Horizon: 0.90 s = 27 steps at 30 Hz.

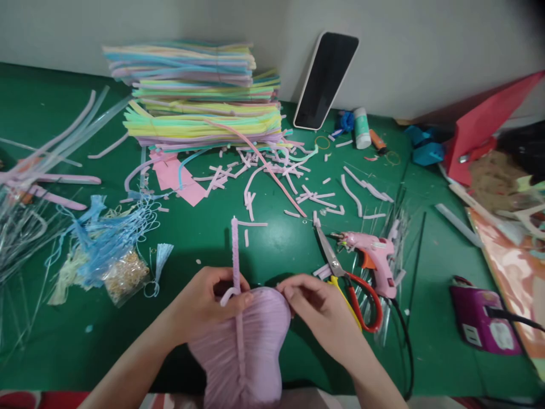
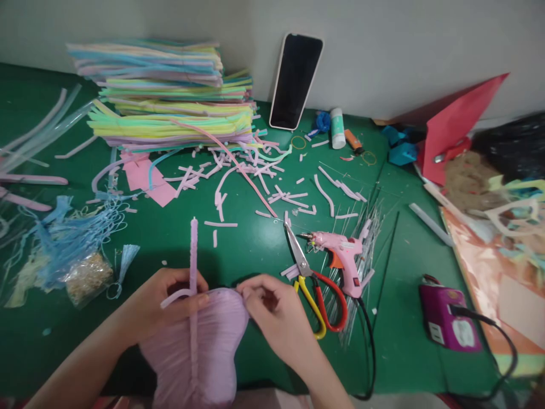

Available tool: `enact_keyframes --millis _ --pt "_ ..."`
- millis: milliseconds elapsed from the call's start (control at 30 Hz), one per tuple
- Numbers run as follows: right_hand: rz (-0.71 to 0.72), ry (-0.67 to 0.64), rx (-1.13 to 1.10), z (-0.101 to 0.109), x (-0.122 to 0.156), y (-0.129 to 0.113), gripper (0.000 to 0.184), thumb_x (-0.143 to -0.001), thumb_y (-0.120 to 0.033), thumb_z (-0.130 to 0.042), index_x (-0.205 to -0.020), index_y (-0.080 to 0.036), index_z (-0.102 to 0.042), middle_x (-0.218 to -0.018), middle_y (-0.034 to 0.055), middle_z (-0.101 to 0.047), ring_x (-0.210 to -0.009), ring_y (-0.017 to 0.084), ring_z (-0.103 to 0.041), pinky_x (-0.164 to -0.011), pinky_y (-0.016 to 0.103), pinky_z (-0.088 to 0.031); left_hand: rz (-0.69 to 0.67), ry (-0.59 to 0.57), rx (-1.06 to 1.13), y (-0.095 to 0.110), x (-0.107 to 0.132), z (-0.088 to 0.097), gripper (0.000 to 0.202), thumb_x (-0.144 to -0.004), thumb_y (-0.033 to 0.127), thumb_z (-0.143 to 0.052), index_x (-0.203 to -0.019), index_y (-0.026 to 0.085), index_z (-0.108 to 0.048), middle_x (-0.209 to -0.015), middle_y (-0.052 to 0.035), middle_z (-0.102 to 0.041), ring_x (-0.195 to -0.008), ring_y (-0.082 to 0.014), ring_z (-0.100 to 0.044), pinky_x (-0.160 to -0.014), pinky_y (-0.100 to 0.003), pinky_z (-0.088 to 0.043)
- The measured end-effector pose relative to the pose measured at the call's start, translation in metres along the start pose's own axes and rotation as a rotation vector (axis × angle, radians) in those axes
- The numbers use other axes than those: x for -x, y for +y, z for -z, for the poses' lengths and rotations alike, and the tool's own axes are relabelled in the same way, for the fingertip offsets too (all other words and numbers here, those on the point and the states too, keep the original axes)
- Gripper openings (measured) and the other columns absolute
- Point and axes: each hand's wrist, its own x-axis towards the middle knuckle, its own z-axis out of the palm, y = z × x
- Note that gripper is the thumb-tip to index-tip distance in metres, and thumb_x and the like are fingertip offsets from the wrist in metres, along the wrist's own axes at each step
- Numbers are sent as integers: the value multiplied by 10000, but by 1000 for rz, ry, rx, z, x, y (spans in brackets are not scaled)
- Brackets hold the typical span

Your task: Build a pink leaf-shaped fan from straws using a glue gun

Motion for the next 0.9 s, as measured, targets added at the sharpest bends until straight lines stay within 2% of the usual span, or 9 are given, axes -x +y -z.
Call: enact_keyframes --millis 100,200,300,400,533,633,700,800,900 --pt "6 106 -109 5 1 0 360 -846 -512 -579 -999 -192 -637 -754 25 -655 -558 112 -563 -531 235 -481 -2 81 -4 0 -1 5 224 -722 393 -661 -741 170 -663 -640 24 -593 -592 -121 -512 -553 -219 -388" --pt "27 53 -125 4 3 -1 368 -860 -533 -556 -864 -177 -648 -707 22 -622 -561 108 -543 -516 223 -465 -4 131 41 0 -2 8 227 -734 399 -666 -741 173 -661 -658 25 -601 -600 -114 -514 -564 -212 -395" --pt "51 21 -83 -1 5 -1 322 -826 -490 -626 -758 -175 -630 -607 -15 -548 -553 99 -498 -512 208 -431 -13 146 74 0 -1 7 222 -739 396 -672 -734 175 -654 -643 32 -590 -583 -104 -503 -552 -201 -392" --pt "99 81 9 -6 7 1 279 -786 -451 -683 -744 -182 -620 -596 -23 -549 -539 99 -482 -502 211 -417 -18 145 63 0 -1 7 226 -744 399 -669 -738 174 -655 -641 29 -593 -578 -106 -505 -542 -201 -394" --pt "240 158 305 -8 6 5 235 -878 -380 -586 -733 -198 -621 -614 1 -606 -545 122 -539 -517 235 -439 -34 148 -5 2 -3 6 237 -749 404 -656 -750 167 -667 -653 14 -608 -585 -121 -524 -538 -213 -405" --pt "510 284 597 -4 4 5 133 -907 -243 -540 -814 -204 -627 -704 24 -658 -628 144 -606 -613 257 -474 -55 165 -44 4 -5 4 251 -750 414 -651 -733 164 -670 -642 11 -603 -583 -126 -528 -537 -219 -405" --pt "666 475 721 4 3 3 87 -898 -176 -534 -873 -208 -612 -786 43 -674 -702 154 -629 -663 265 -482 -57 166 -60 5 -5 2 253 -750 416 -646 -718 166 -667 -629 12 -599 -573 -126 -522 -529 -220 -400" --pt "690 724 680 17 4 -1 91 -896 -153 -526 -909 -224 -582 -837 49 -657 -727 156 -625 -650 269 -483 -48 172 -63 5 -5 2 241 -755 402 -639 -720 165 -664 -634 9 -609 -575 -126 -522 -537 -223 -404" --pt "657 664 527 24 7 -2 82 -890 -170 -560 -894 -243 -598 -838 37 -663 -758 165 -635 -672 286 -496 -42 190 -43 5 -5 3 238 -756 399 -643 -729 163 -660 -638 9 -610 -583 -127 -523 -539 -224 -405"
